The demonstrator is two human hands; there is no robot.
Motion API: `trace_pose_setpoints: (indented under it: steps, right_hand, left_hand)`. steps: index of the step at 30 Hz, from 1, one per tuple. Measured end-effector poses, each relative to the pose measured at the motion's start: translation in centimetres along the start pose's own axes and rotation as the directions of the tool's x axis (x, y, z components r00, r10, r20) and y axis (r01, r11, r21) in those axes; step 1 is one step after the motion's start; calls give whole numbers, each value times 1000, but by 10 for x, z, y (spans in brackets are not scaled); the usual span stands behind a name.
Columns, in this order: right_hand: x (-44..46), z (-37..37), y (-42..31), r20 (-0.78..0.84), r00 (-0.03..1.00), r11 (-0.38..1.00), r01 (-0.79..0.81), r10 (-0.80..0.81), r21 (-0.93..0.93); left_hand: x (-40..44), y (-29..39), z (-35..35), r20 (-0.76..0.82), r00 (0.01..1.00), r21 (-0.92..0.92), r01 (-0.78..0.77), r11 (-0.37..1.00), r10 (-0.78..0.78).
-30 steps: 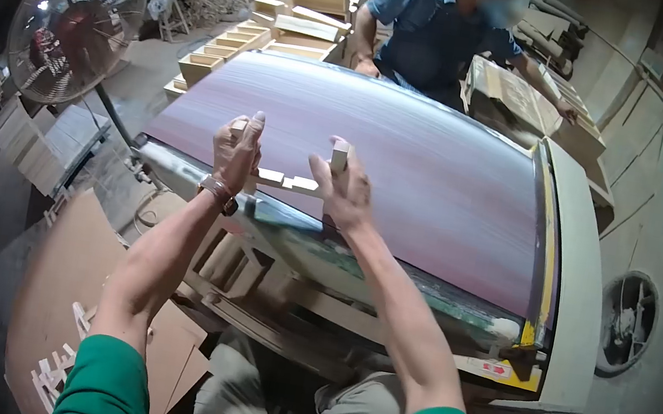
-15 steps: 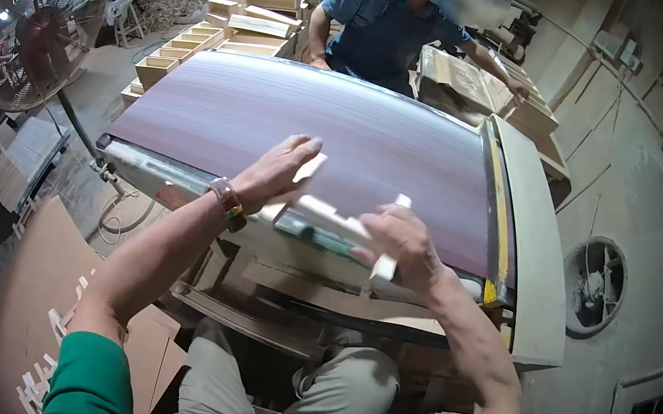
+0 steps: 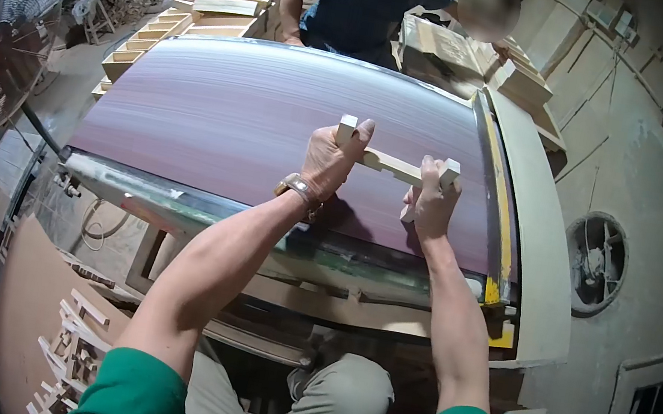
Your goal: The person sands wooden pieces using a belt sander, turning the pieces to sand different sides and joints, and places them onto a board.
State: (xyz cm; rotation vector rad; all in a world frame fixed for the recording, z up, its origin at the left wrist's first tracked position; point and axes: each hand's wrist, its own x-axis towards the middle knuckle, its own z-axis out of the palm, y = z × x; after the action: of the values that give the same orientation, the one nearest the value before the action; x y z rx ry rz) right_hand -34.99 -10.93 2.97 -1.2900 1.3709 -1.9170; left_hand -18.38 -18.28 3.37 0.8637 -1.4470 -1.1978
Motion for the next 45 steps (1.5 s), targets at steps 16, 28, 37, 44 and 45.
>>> trace_pose_setpoints:
  steps: [16,28,37,44,45]
  right_hand:
    - [-14,196,41,200,978,998,61,-61,5]
    - [-84,90,-115,666,746,908,-280,1,312]
    - [-192,-55,-224,759,448,824,-530,471,-198]
    - [-332,-115,-280,573,616,813,-557,541,-170]
    - [-345,-128,-295,581,643,851,-490,499,-188]
  left_hand:
    - [-5,0,-180,-412,911,51,23,998,0]
    - [-137,116,-210,-191,980,183,-14,983,49]
    - [-210,172,-51,443,897,203,-90,975,-9]
    - [-248,118,-14,939,195,-213,-319,924,284]
    - [-256,107,-13,940,201,-200,-325,924,274]
